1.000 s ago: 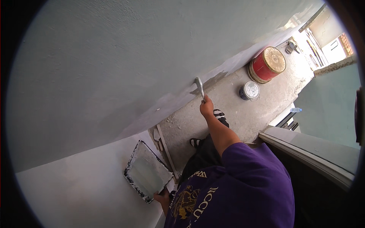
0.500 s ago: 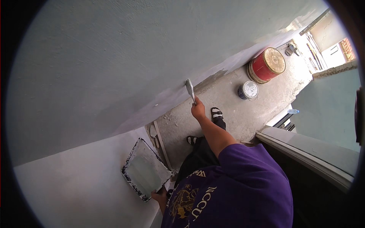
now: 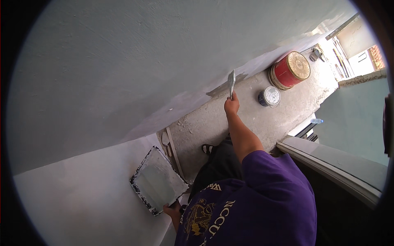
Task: Applying paint or putty to a wall using a scraper tool.
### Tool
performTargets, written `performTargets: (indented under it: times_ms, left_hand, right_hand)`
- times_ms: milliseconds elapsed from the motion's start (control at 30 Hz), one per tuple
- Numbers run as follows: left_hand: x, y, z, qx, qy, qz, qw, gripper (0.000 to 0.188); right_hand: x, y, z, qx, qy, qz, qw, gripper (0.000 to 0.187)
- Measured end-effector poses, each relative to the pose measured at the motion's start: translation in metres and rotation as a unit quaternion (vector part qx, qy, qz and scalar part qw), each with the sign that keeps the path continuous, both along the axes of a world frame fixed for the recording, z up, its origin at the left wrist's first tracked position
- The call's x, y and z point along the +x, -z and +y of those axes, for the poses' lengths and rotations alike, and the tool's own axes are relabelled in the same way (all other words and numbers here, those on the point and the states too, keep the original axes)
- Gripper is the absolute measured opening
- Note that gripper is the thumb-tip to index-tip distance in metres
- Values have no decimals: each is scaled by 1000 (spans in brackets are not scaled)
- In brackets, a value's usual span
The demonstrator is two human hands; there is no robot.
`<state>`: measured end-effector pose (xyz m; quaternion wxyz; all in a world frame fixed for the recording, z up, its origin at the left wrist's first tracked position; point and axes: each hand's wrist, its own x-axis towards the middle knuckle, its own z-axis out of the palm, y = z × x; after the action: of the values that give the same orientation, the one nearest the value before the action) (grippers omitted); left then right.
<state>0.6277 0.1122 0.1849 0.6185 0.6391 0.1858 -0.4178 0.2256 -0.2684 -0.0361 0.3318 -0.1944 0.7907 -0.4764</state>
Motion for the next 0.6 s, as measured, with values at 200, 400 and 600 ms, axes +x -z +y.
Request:
performTargets:
  times_ms: [200,400,600]
  left_hand:
    - [13,-4,6,32,13,34,999,67]
    - [1,-14,-4,65,71,-25,995,65]
    - [-16,-15,-18,127,76,-84,985,66]
  right_hand:
    - [74,-36,31,50,-256,23,965,50]
    - [22,-31,19,39,-280,97,954,46]
    - [-32,-16,-2,161,-35,48,985,27]
